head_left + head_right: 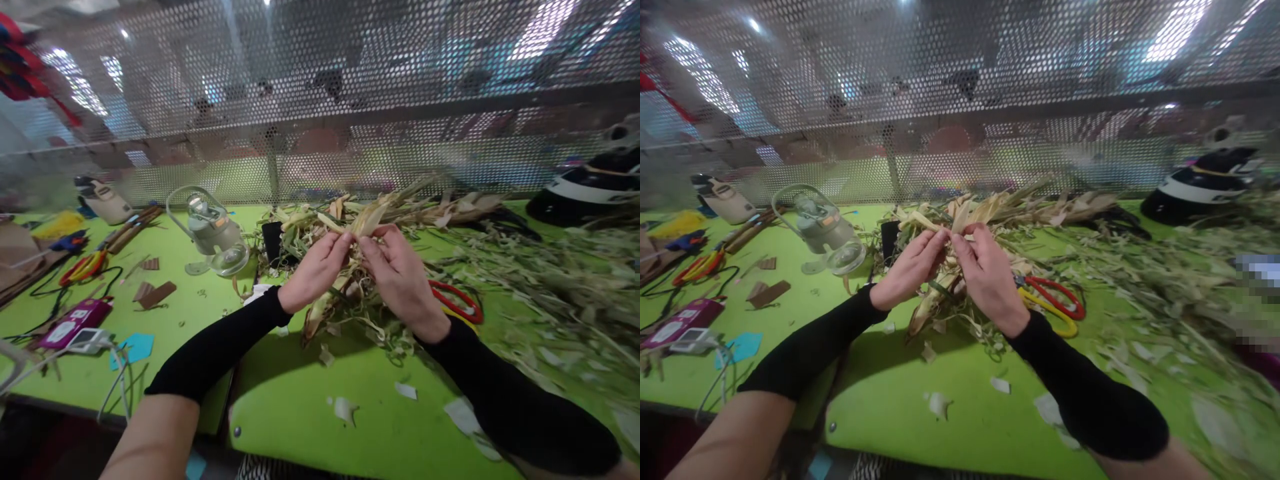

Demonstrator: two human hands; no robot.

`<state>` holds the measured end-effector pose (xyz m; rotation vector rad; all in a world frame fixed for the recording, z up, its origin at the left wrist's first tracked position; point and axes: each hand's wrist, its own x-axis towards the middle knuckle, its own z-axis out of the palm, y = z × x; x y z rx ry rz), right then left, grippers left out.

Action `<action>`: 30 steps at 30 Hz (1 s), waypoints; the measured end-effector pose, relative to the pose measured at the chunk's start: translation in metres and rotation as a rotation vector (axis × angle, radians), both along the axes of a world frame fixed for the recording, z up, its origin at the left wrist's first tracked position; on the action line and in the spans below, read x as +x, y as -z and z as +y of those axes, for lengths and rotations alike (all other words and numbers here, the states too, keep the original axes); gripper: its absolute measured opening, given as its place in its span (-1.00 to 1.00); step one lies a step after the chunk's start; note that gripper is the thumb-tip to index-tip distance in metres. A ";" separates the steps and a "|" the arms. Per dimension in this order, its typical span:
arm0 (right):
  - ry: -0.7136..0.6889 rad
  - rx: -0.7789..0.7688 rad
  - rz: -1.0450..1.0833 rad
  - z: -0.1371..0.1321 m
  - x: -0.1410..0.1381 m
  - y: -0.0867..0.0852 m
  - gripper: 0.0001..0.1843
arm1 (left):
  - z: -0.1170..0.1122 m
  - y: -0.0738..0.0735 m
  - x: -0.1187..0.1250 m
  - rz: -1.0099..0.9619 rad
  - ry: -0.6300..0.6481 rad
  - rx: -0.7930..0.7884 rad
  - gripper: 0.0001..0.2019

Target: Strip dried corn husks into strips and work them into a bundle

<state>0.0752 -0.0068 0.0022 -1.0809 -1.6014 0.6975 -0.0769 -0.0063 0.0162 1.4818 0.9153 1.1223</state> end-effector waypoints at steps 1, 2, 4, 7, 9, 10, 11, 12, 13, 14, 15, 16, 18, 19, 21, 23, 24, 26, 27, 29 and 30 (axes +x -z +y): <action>0.013 0.002 0.038 0.000 -0.001 0.002 -0.63 | 0.001 0.002 0.001 -0.019 -0.029 0.035 -0.73; 0.027 -0.001 0.076 0.000 -0.001 0.003 -0.64 | 0.001 0.004 0.002 -0.036 -0.051 0.067 -0.73; 0.040 -0.015 0.144 0.001 -0.001 0.004 -0.66 | 0.002 0.008 0.003 -0.050 -0.082 0.111 -0.70; 0.048 -0.009 0.195 0.004 0.002 0.001 -0.70 | 0.003 0.013 0.003 -0.038 -0.093 0.134 -0.64; 0.057 0.004 0.204 0.005 0.005 -0.003 -0.72 | 0.002 0.014 0.003 -0.023 -0.082 0.146 -0.62; 0.063 0.012 0.208 0.005 0.006 -0.005 -0.72 | 0.002 0.015 0.003 -0.013 -0.073 0.153 -0.62; 0.067 0.020 0.212 0.005 0.007 -0.008 -0.73 | 0.002 0.014 0.003 -0.001 -0.057 0.161 -0.61; 0.071 0.031 0.219 0.005 0.008 -0.011 -0.73 | 0.002 0.014 0.003 0.010 -0.037 0.168 -0.62; 0.072 0.042 0.225 0.004 0.008 -0.014 -0.73 | 0.002 0.013 0.003 0.018 -0.018 0.177 -0.63; 0.073 0.052 0.232 0.004 0.009 -0.016 -0.72 | 0.001 0.011 0.003 0.022 0.001 0.186 -0.65; 0.072 0.055 0.242 0.003 0.009 -0.018 -0.71 | 0.001 0.010 0.002 0.022 0.018 0.196 -0.67; 0.068 0.047 0.257 0.003 0.009 -0.020 -0.69 | 0.001 0.008 0.002 0.017 0.027 0.206 -0.69; 0.051 0.002 0.297 0.003 0.010 -0.021 -0.66 | 0.000 0.006 0.001 0.006 0.038 0.222 -0.71; 0.038 -0.028 0.311 0.003 0.011 -0.021 -0.64 | -0.001 0.005 0.001 0.000 0.043 0.225 -0.71; 0.017 -0.073 0.307 0.004 0.013 -0.021 -0.59 | -0.002 0.004 0.000 -0.007 0.057 0.204 -0.70; 0.013 -0.070 0.274 0.005 0.016 -0.020 -0.54 | -0.002 0.003 -0.001 -0.013 0.088 0.152 -0.69; 0.016 -0.055 0.262 0.006 0.017 -0.020 -0.53 | -0.002 0.003 -0.001 -0.021 0.113 0.121 -0.67; 0.020 -0.028 0.262 0.006 0.018 -0.020 -0.53 | 0.000 0.003 -0.001 -0.054 0.169 0.069 -0.55; 0.011 -0.028 0.266 0.005 0.018 -0.021 -0.54 | 0.001 0.004 -0.001 -0.070 0.187 0.055 -0.50; -0.035 -0.063 0.244 0.003 0.018 -0.022 -0.56 | 0.005 0.006 -0.001 -0.079 0.181 0.053 -0.50; -0.066 -0.085 0.209 0.002 0.018 -0.023 -0.57 | 0.006 0.007 -0.001 -0.075 0.163 0.067 -0.53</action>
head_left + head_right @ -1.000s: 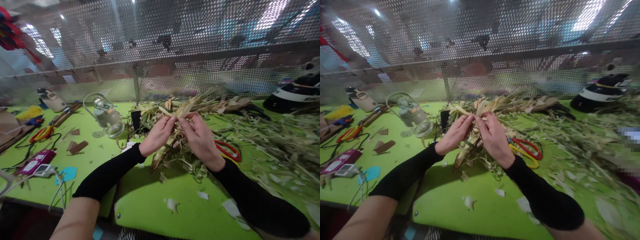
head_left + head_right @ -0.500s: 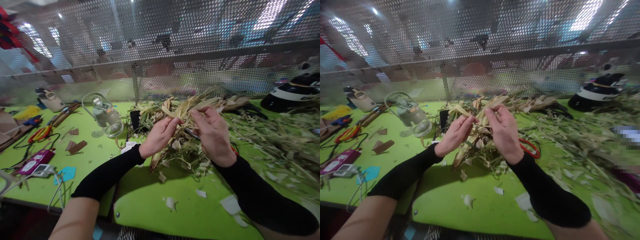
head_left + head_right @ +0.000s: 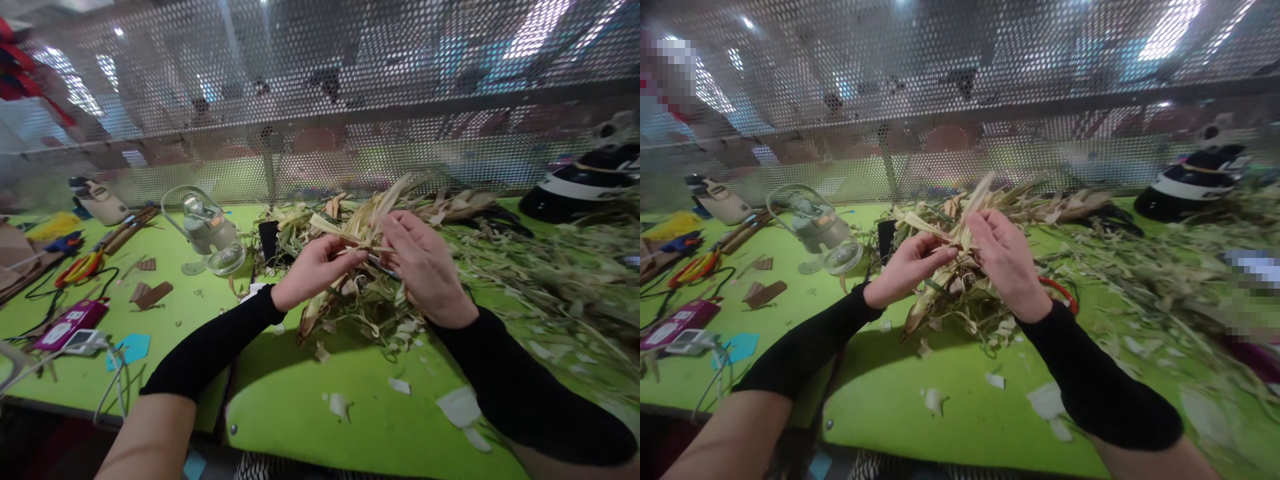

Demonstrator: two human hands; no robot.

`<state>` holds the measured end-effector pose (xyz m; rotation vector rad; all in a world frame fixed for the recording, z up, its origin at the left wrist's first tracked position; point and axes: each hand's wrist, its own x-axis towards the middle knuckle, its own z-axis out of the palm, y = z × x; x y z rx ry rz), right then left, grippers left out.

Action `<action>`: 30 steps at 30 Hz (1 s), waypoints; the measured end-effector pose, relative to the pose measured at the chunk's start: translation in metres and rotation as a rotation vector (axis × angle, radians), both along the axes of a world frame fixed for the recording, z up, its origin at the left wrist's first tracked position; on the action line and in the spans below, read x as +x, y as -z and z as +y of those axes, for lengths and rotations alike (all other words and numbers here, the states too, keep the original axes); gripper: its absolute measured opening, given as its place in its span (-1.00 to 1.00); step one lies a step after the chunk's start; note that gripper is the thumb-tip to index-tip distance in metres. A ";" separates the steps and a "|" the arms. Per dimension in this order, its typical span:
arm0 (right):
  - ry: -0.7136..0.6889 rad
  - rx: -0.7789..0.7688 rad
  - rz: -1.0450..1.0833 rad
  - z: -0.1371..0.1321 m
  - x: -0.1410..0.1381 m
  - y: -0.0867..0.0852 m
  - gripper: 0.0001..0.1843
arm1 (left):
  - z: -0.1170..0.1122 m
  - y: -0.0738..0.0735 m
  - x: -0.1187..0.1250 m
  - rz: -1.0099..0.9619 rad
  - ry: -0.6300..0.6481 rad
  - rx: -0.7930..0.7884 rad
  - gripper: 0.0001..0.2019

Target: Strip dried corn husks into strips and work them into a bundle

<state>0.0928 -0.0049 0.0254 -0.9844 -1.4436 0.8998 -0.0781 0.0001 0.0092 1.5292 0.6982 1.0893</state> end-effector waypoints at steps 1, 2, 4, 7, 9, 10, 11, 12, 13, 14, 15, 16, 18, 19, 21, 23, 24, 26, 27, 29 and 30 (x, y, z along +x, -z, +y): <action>-0.028 -0.008 -0.046 -0.002 0.000 -0.001 -0.58 | 0.002 0.001 -0.001 0.006 -0.022 0.021 -0.56; -0.042 -0.003 -0.099 -0.003 -0.001 -0.002 -0.59 | 0.003 0.003 -0.001 0.017 -0.044 0.046 -0.59; -0.029 0.033 -0.187 -0.005 -0.002 -0.003 -0.62 | 0.005 0.005 -0.003 0.055 -0.087 0.097 -0.63; 0.034 0.102 -0.266 -0.005 -0.004 -0.004 -0.67 | 0.005 0.005 -0.005 0.154 -0.127 0.141 -0.66; 0.064 0.148 -0.310 -0.004 -0.004 -0.004 -0.68 | 0.004 0.003 -0.005 0.202 -0.131 0.153 -0.67; 0.074 0.172 -0.334 -0.004 -0.004 -0.005 -0.69 | 0.003 0.002 -0.005 0.226 -0.125 0.160 -0.67; 0.074 0.186 -0.360 -0.003 -0.004 -0.005 -0.70 | 0.002 0.001 -0.005 0.256 -0.115 0.168 -0.67; 0.066 0.189 -0.379 -0.003 -0.003 -0.005 -0.71 | 0.001 0.000 -0.005 0.289 -0.098 0.173 -0.68; 0.052 0.177 -0.384 -0.003 -0.003 -0.005 -0.72 | -0.001 0.000 -0.004 0.321 -0.075 0.173 -0.71; 0.031 0.147 -0.368 -0.003 -0.002 -0.004 -0.74 | -0.002 0.000 -0.003 0.342 -0.046 0.165 -0.75; 0.008 0.107 -0.325 -0.002 -0.002 -0.003 -0.75 | -0.003 -0.001 -0.003 0.340 -0.014 0.146 -0.81; -0.017 0.063 -0.256 -0.002 -0.002 -0.003 -0.77 | -0.005 -0.001 -0.002 0.309 0.020 0.115 -0.86; -0.058 -0.019 -0.082 -0.002 -0.002 -0.002 -0.77 | -0.007 -0.002 -0.001 0.190 0.082 0.030 -0.87; -0.072 -0.051 -0.007 -0.001 -0.003 -0.001 -0.77 | -0.008 -0.002 -0.001 0.129 0.102 -0.008 -0.82; -0.089 -0.097 0.085 -0.002 -0.005 -0.002 -0.78 | -0.009 -0.003 -0.001 0.050 0.107 -0.049 -0.73; -0.108 -0.135 0.111 -0.003 -0.008 -0.004 -0.79 | -0.008 -0.004 -0.001 0.030 0.088 -0.053 -0.74; -0.118 -0.151 0.119 -0.004 -0.010 -0.005 -0.79 | -0.007 -0.004 -0.001 0.027 0.079 -0.060 -0.78; -0.125 -0.180 0.144 -0.005 -0.013 -0.006 -0.77 | -0.006 -0.004 -0.001 0.023 0.075 -0.103 -0.88; -0.121 -0.190 0.162 -0.006 -0.014 -0.006 -0.77 | -0.005 -0.004 -0.001 0.021 0.080 -0.133 -0.91; -0.110 -0.201 0.200 -0.007 -0.017 -0.005 -0.75 | -0.005 -0.004 -0.002 0.021 0.100 -0.198 -0.94; -0.104 -0.206 0.217 -0.007 -0.017 -0.004 -0.74 | -0.005 -0.004 -0.001 0.023 0.117 -0.228 -0.94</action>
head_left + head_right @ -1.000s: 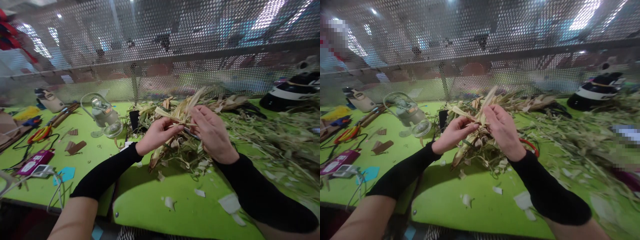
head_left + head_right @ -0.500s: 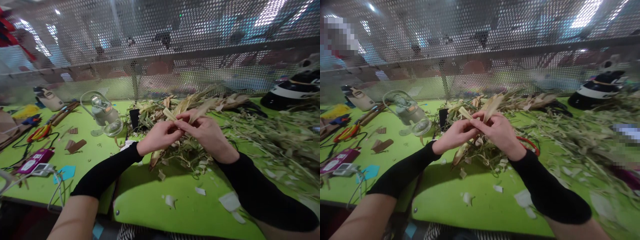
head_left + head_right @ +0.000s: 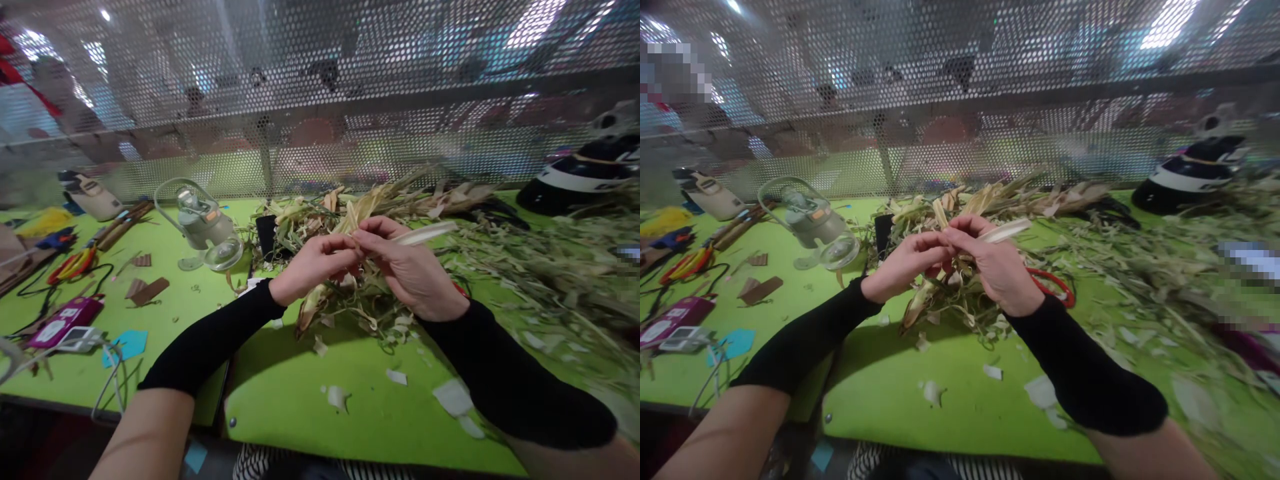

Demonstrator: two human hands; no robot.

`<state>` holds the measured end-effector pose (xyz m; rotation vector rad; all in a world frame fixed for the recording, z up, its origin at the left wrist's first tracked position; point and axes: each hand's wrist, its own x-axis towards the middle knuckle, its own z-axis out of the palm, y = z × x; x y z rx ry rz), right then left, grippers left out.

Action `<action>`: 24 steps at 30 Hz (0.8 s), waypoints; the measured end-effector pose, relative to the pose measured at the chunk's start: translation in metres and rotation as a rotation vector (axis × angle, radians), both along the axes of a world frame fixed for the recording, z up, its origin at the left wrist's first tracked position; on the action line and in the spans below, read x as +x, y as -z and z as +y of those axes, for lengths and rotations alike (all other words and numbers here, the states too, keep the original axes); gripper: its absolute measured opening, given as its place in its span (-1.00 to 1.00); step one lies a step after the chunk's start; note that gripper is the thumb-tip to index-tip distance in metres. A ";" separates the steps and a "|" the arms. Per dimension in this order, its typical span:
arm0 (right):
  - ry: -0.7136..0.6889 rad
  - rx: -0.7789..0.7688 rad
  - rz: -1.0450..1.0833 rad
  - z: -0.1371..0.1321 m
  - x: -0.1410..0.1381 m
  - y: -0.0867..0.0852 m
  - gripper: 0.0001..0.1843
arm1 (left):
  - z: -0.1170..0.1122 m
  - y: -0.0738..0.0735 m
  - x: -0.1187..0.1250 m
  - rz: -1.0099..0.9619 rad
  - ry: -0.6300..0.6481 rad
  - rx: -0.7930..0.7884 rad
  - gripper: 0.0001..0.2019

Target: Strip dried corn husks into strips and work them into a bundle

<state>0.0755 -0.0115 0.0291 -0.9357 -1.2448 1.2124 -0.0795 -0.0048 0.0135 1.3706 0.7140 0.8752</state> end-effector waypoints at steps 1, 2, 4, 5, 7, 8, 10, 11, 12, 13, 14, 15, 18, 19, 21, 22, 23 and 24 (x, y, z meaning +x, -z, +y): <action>0.006 -0.007 0.016 0.000 -0.001 0.001 -0.73 | 0.000 0.000 0.000 0.000 0.018 -0.025 -0.93; 0.014 -0.016 0.031 0.000 -0.001 0.001 -0.71 | -0.001 0.000 0.001 0.000 0.037 -0.045 -0.92; 0.040 -0.041 0.046 0.001 -0.001 0.001 -0.67 | -0.002 0.002 0.002 -0.005 0.074 -0.069 -0.89; 0.048 -0.055 0.045 0.001 -0.001 0.000 -0.65 | -0.003 0.003 0.003 -0.008 0.089 -0.074 -0.87; 0.036 -0.085 0.030 0.001 -0.001 -0.002 -0.61 | -0.005 0.005 0.005 -0.024 0.105 -0.075 -0.83; 0.018 -0.098 0.014 0.001 -0.001 -0.003 -0.60 | -0.006 0.006 0.006 -0.036 0.108 -0.073 -0.79; -0.026 -0.108 -0.029 -0.001 0.001 -0.004 -0.60 | -0.011 0.007 0.008 -0.057 0.098 -0.071 -0.71; -0.047 -0.101 -0.053 -0.004 0.002 -0.004 -0.61 | -0.015 0.006 0.009 -0.063 0.085 -0.072 -0.67; -0.068 -0.086 -0.079 -0.007 0.004 -0.004 -0.61 | -0.019 0.004 0.009 -0.066 0.065 -0.077 -0.64; -0.085 -0.064 -0.111 -0.012 0.006 -0.004 -0.61 | -0.024 0.002 0.009 -0.067 0.038 -0.083 -0.64; -0.086 -0.030 -0.156 -0.018 0.009 -0.004 -0.61 | -0.030 0.000 0.009 -0.066 0.006 -0.092 -0.65; -0.062 0.019 -0.212 -0.025 0.012 -0.003 -0.62 | -0.036 -0.002 0.009 -0.065 -0.028 -0.102 -0.68; 0.069 0.191 -0.383 -0.048 0.021 0.005 -0.66 | -0.055 -0.005 0.009 -0.049 -0.119 -0.125 -0.79; 0.091 0.232 -0.413 -0.055 0.024 0.009 -0.68 | -0.061 -0.004 0.010 -0.035 -0.148 -0.124 -0.81; 0.063 0.257 -0.417 -0.064 0.026 0.022 -0.67 | -0.073 0.002 0.012 -0.003 -0.202 -0.104 -0.81; 0.056 0.250 -0.414 -0.067 0.026 0.030 -0.65 | -0.077 0.006 0.014 0.012 -0.222 -0.096 -0.82; 0.054 0.237 -0.406 -0.068 0.025 0.038 -0.62 | -0.081 0.011 0.016 0.030 -0.245 -0.100 -0.83; 0.057 0.226 -0.395 -0.069 0.023 0.045 -0.57 | -0.084 0.015 0.018 0.045 -0.263 -0.104 -0.82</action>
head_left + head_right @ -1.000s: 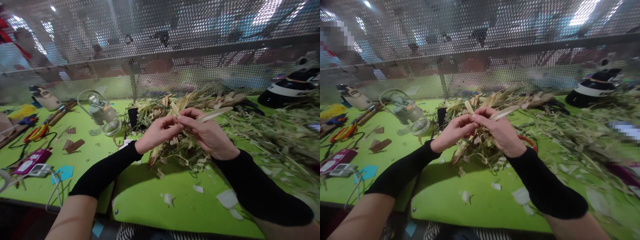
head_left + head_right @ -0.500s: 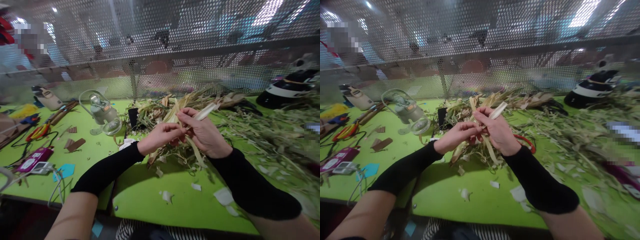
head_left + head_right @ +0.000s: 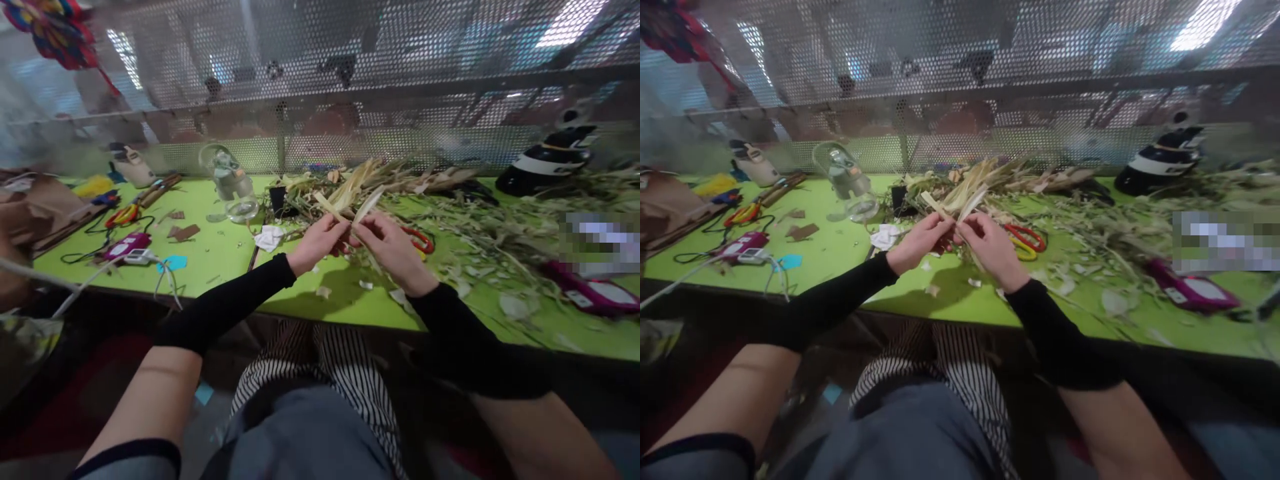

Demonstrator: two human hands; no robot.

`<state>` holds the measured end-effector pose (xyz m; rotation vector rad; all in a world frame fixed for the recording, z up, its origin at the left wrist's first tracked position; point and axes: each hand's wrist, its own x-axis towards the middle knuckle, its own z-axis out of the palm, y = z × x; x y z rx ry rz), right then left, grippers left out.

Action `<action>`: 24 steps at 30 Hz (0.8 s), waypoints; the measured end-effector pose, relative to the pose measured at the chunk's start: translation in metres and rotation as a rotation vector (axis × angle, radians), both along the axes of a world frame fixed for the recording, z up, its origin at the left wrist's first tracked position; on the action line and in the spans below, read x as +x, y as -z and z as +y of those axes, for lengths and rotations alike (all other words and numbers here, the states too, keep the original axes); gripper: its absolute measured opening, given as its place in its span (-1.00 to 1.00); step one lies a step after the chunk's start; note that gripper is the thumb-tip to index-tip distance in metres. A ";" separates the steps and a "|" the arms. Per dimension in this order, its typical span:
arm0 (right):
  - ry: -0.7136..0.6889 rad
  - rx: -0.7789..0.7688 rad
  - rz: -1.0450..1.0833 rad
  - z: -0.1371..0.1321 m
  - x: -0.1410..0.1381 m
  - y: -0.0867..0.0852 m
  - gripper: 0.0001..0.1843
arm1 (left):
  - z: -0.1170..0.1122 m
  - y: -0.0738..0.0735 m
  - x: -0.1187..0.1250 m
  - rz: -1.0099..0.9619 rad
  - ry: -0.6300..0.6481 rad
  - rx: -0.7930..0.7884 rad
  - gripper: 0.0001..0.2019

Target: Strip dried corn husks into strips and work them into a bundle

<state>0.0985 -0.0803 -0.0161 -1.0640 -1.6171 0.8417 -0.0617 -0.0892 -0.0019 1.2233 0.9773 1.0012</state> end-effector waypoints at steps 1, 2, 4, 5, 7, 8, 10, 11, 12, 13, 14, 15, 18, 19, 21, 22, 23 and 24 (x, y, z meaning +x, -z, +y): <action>-0.001 -0.012 0.008 0.000 -0.002 0.007 -0.53 | -0.002 0.005 0.002 0.016 -0.018 -0.002 -0.81; 0.000 -0.022 0.016 0.000 -0.004 0.014 -0.49 | -0.003 0.010 0.003 0.032 -0.032 -0.003 -0.81; 0.001 -0.043 0.037 0.001 -0.006 0.027 -0.44 | -0.002 0.019 0.004 0.062 -0.047 0.013 -0.82; 0.005 -0.053 0.048 0.001 -0.007 0.032 -0.43 | -0.001 0.024 0.004 0.071 -0.039 0.027 -0.82; 0.024 -0.068 0.064 0.001 -0.005 0.044 -0.43 | 0.004 0.034 0.002 0.088 -0.042 0.008 -0.78; 0.033 -0.078 0.069 0.002 -0.004 0.050 -0.44 | 0.006 0.040 0.001 0.107 -0.059 0.010 -0.78; 0.043 -0.093 0.081 0.005 -0.002 0.060 -0.47 | 0.009 0.050 0.000 0.150 -0.059 0.029 -0.75; 0.039 -0.092 0.093 0.006 0.000 0.065 -0.47 | 0.010 0.055 0.000 0.140 -0.055 0.040 -0.75; 0.036 -0.091 0.106 0.008 0.001 0.068 -0.47 | 0.011 0.058 0.000 0.124 -0.039 0.050 -0.77; 0.036 -0.095 0.117 0.010 0.001 0.070 -0.47 | 0.010 0.060 0.001 0.114 -0.032 0.060 -0.79; 0.040 -0.102 0.124 0.010 0.001 0.071 -0.48 | 0.010 0.060 0.001 0.108 -0.019 0.071 -0.82; 0.045 -0.113 0.125 0.011 0.001 0.071 -0.49 | 0.009 0.060 0.001 0.107 -0.004 0.081 -0.84; 0.063 -0.159 0.101 0.006 -0.001 0.066 -0.58 | 0.006 0.054 0.000 0.137 0.043 0.089 -0.90; 0.062 -0.172 0.088 0.003 -0.002 0.063 -0.63 | 0.005 0.051 0.000 0.154 0.066 0.091 -0.92; 0.049 -0.192 0.069 -0.003 -0.004 0.058 -0.72 | 0.002 0.047 -0.001 0.176 0.102 0.125 -0.86; 0.035 -0.201 0.061 -0.006 -0.004 0.055 -0.75 | 0.001 0.046 -0.001 0.191 0.128 0.146 -0.81; 0.020 -0.211 0.062 -0.008 -0.004 0.053 -0.77 | 0.000 0.045 -0.001 0.203 0.105 0.161 -0.81; 0.003 -0.221 0.065 -0.009 -0.004 0.051 -0.78 | -0.001 0.044 -0.001 0.221 0.089 0.160 -0.82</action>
